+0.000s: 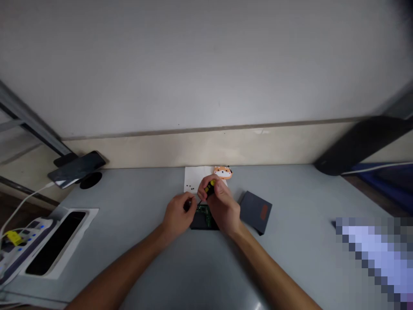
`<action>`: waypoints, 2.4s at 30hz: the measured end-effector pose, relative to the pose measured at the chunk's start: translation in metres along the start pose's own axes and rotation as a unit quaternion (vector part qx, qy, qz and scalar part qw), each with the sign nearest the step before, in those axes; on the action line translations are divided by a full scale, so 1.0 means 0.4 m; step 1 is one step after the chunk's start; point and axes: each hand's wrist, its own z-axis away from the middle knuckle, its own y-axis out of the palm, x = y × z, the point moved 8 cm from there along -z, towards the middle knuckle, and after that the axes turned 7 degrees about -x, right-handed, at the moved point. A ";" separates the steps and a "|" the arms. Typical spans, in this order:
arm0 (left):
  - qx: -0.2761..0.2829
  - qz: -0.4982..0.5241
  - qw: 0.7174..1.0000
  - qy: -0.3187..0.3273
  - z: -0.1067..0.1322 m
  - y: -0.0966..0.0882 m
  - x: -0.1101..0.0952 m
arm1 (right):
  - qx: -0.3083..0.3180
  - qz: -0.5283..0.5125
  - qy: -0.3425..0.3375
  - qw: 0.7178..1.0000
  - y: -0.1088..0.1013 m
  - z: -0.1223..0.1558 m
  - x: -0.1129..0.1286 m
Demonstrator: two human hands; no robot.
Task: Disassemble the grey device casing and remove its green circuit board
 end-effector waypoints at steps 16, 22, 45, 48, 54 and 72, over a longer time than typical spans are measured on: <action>-0.005 0.003 1.000 0.004 0.001 0.000 0.004 | -0.022 -0.003 -0.002 1.000 -0.007 -0.009 0.006; -0.011 0.000 1.000 0.000 0.001 -0.004 0.006 | -0.029 0.003 -0.001 1.000 -0.010 -0.015 0.009; -0.020 -0.009 1.000 0.009 0.002 -0.006 0.002 | -0.067 -0.084 -0.005 0.994 -0.035 -0.029 0.000; -0.025 -0.004 1.000 0.006 0.003 -0.008 0.006 | -0.069 -0.091 -0.010 0.993 -0.030 -0.024 0.011; -0.054 0.009 0.997 0.047 0.005 -0.012 0.001 | -0.084 -0.089 -0.019 0.992 -0.046 -0.030 0.042; -0.043 0.016 0.985 0.168 0.006 -0.016 -0.049 | -0.114 -0.137 -0.043 0.983 -0.067 -0.032 0.109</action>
